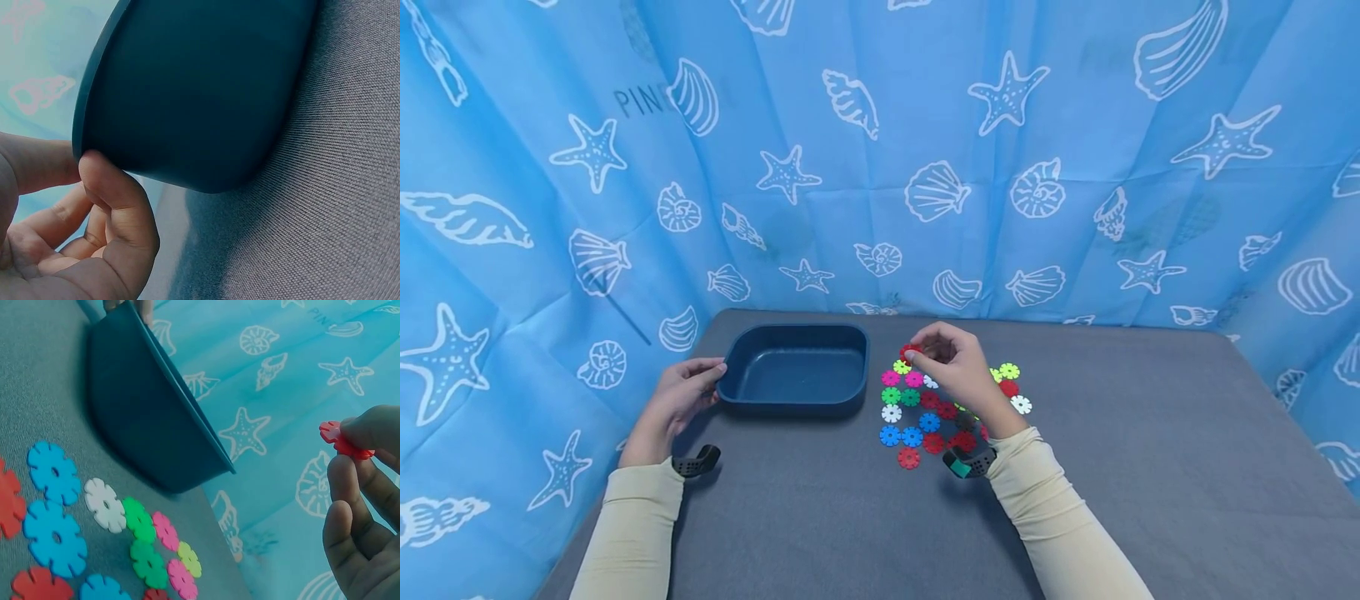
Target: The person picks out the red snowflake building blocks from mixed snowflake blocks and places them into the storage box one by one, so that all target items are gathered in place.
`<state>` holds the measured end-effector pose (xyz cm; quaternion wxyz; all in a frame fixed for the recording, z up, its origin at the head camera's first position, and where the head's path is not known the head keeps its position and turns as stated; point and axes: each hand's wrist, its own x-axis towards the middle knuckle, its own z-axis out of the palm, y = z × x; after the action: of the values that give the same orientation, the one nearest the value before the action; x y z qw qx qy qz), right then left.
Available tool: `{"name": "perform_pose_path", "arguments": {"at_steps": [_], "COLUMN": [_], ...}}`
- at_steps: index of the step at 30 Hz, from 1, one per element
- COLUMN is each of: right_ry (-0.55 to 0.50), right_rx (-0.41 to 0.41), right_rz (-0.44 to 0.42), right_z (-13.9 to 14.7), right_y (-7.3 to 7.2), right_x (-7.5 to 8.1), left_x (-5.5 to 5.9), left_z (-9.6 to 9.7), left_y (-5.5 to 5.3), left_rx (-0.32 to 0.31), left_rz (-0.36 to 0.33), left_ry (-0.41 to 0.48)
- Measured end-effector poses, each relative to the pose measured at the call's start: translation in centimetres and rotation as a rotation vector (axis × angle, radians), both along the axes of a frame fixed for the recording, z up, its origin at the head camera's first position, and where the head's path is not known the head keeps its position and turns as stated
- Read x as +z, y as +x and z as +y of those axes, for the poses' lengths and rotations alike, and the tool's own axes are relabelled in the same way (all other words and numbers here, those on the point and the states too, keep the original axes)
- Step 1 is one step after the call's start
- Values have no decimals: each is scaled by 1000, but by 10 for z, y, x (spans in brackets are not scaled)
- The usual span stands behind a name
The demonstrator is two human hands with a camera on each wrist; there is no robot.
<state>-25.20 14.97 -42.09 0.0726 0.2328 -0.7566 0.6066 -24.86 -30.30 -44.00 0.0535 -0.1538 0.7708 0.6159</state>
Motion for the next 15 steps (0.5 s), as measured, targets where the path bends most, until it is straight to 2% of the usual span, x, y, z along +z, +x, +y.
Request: {"name": "perform_pose_path", "arguments": {"at_steps": [15], "right_ry": [-21], "right_rx": [30], "right_rz": [-3], "right_z": [-24], "right_y": [-2], "right_x": [-1], "left_x": [-1], "left_z": [-1], "left_y": [0], "left_rx": [-1], "left_rz": [-1], "left_ry": [-9]}}
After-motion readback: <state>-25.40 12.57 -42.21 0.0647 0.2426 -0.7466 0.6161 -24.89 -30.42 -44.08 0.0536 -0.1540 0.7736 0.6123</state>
